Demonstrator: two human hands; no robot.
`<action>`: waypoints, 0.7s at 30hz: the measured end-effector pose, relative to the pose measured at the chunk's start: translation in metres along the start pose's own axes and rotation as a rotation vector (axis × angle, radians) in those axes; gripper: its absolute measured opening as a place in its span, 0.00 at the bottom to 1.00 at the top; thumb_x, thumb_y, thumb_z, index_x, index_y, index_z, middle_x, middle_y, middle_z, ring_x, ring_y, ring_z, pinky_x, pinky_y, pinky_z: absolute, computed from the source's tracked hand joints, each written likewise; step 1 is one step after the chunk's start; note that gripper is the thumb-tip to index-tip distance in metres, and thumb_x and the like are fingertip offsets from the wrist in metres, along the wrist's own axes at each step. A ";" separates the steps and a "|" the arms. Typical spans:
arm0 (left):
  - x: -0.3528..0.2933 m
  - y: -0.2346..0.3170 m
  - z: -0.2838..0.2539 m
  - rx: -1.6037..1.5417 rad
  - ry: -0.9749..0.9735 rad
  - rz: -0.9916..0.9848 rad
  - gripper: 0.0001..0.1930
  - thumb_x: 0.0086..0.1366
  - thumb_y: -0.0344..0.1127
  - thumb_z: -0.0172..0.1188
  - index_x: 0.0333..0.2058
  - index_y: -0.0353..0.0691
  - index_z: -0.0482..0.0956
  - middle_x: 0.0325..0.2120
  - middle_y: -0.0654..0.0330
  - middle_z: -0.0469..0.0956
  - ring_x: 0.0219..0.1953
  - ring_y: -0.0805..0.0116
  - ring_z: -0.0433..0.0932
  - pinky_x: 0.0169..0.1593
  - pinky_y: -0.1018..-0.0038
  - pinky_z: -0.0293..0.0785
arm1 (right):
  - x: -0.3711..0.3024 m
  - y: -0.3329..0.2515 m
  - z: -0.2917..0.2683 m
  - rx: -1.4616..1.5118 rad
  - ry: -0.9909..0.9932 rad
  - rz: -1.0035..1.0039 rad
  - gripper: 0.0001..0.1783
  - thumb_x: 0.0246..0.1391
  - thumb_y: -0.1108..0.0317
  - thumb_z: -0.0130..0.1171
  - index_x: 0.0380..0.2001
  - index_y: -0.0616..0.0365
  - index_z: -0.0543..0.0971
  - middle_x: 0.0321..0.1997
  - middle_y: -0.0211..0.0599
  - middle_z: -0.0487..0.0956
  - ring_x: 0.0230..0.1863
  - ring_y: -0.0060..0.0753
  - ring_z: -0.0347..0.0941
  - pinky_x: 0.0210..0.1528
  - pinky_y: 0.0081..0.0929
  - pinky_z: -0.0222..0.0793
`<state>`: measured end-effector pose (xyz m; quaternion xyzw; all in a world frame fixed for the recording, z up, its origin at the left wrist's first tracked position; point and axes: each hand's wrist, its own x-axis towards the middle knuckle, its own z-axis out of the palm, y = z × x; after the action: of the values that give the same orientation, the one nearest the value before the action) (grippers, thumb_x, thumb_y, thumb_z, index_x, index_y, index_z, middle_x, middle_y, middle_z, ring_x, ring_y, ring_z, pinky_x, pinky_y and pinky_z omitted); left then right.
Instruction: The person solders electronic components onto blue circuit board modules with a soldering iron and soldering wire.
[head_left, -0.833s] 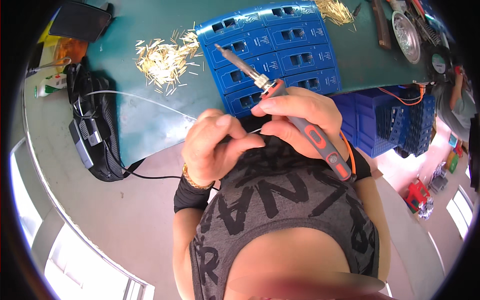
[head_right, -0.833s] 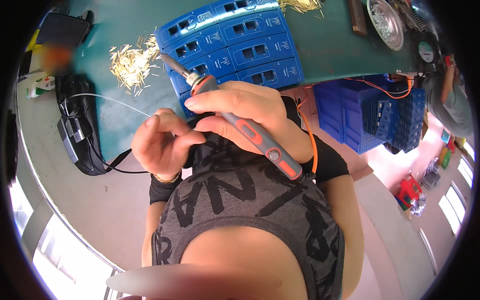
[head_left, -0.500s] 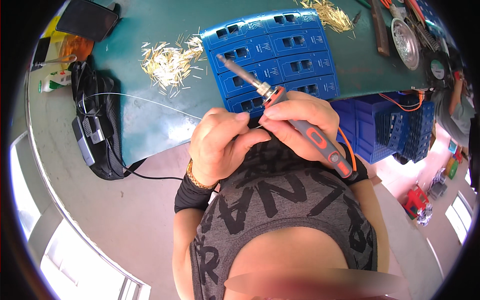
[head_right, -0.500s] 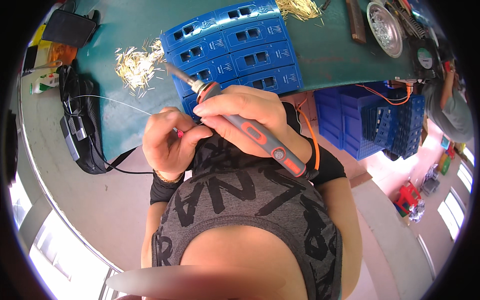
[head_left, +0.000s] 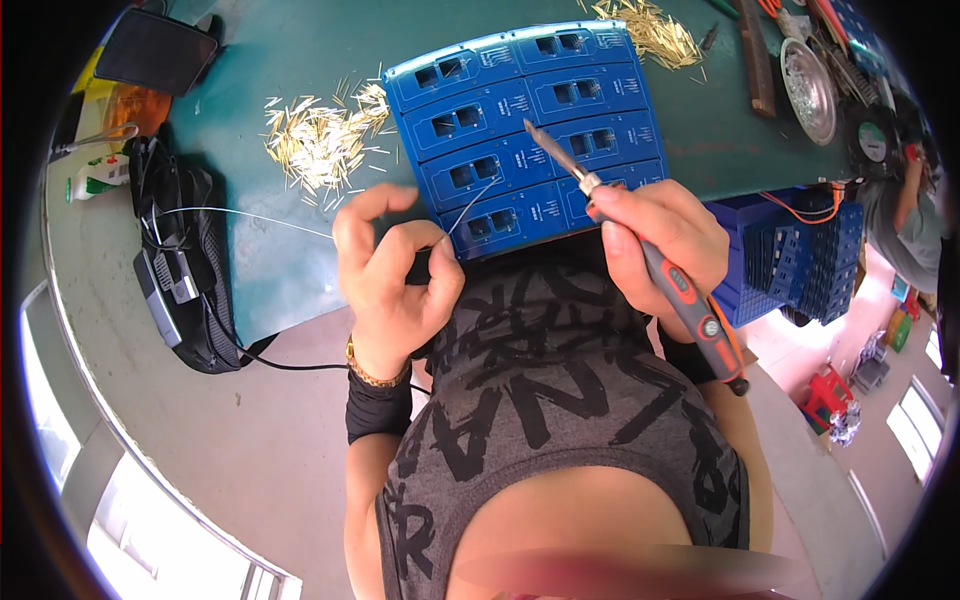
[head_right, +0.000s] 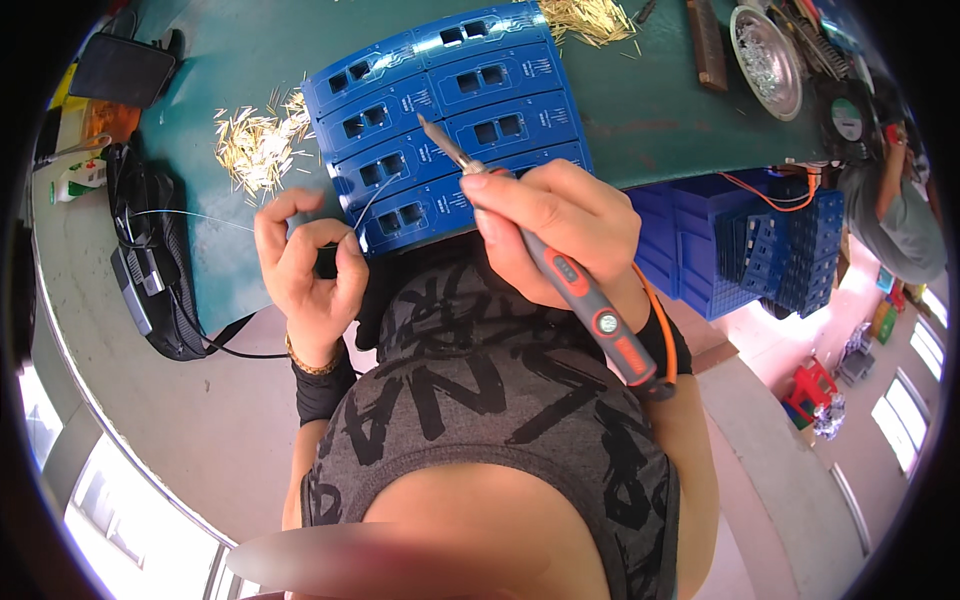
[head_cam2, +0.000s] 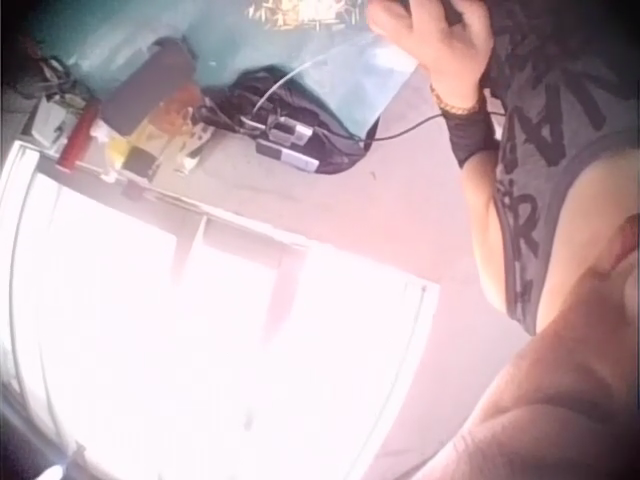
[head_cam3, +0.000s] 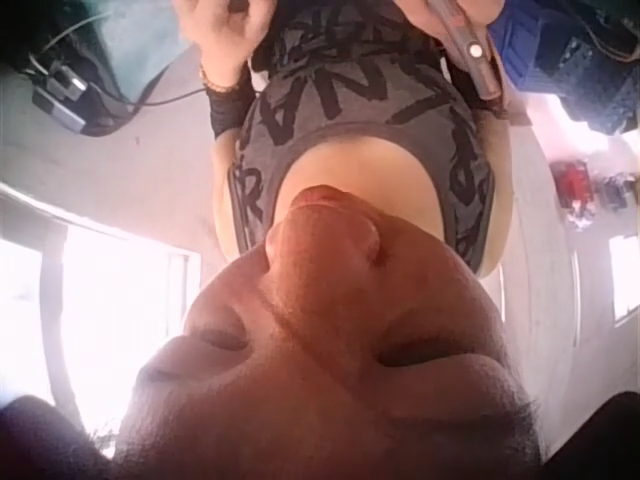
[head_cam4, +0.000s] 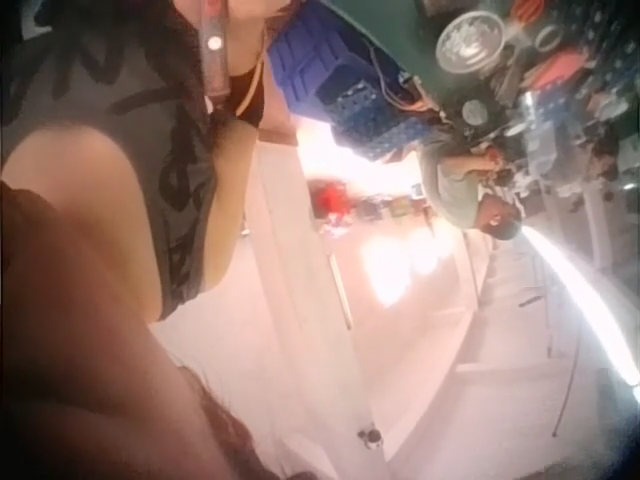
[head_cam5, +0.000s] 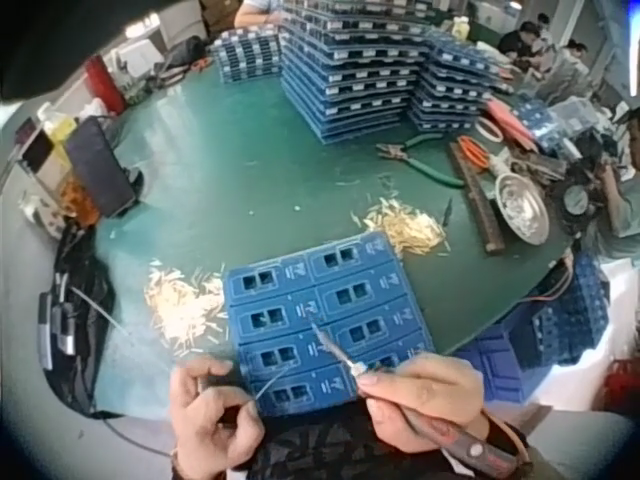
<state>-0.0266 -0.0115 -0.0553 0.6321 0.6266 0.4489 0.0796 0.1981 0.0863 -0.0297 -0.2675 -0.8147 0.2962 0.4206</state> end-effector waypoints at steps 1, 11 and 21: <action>0.000 -0.001 -0.001 0.039 -0.057 -0.002 0.10 0.43 0.24 0.63 0.26 0.42 0.77 0.44 0.56 0.73 0.44 0.55 0.73 0.50 0.65 0.66 | 0.002 0.002 0.002 0.026 0.037 -0.026 0.17 0.44 0.81 0.63 0.41 0.63 0.82 0.23 0.35 0.80 0.20 0.28 0.75 0.22 0.21 0.70; 0.009 -0.009 0.003 0.062 -0.118 0.040 0.09 0.43 0.24 0.61 0.26 0.42 0.74 0.39 0.59 0.76 0.47 0.53 0.75 0.55 0.59 0.62 | -0.001 0.001 0.010 0.098 0.018 -0.016 0.16 0.42 0.81 0.64 0.39 0.64 0.83 0.21 0.35 0.78 0.19 0.27 0.76 0.20 0.19 0.70; 0.011 -0.010 0.005 0.059 -0.129 0.049 0.10 0.43 0.24 0.61 0.26 0.42 0.74 0.38 0.59 0.76 0.46 0.53 0.74 0.53 0.60 0.63 | 0.000 0.002 0.015 0.006 -0.044 -0.086 0.17 0.37 0.81 0.66 0.36 0.62 0.83 0.18 0.30 0.73 0.14 0.26 0.69 0.16 0.20 0.64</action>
<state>-0.0326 0.0026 -0.0593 0.6768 0.6176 0.3904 0.0902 0.1858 0.0838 -0.0375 -0.2245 -0.8337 0.2858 0.4159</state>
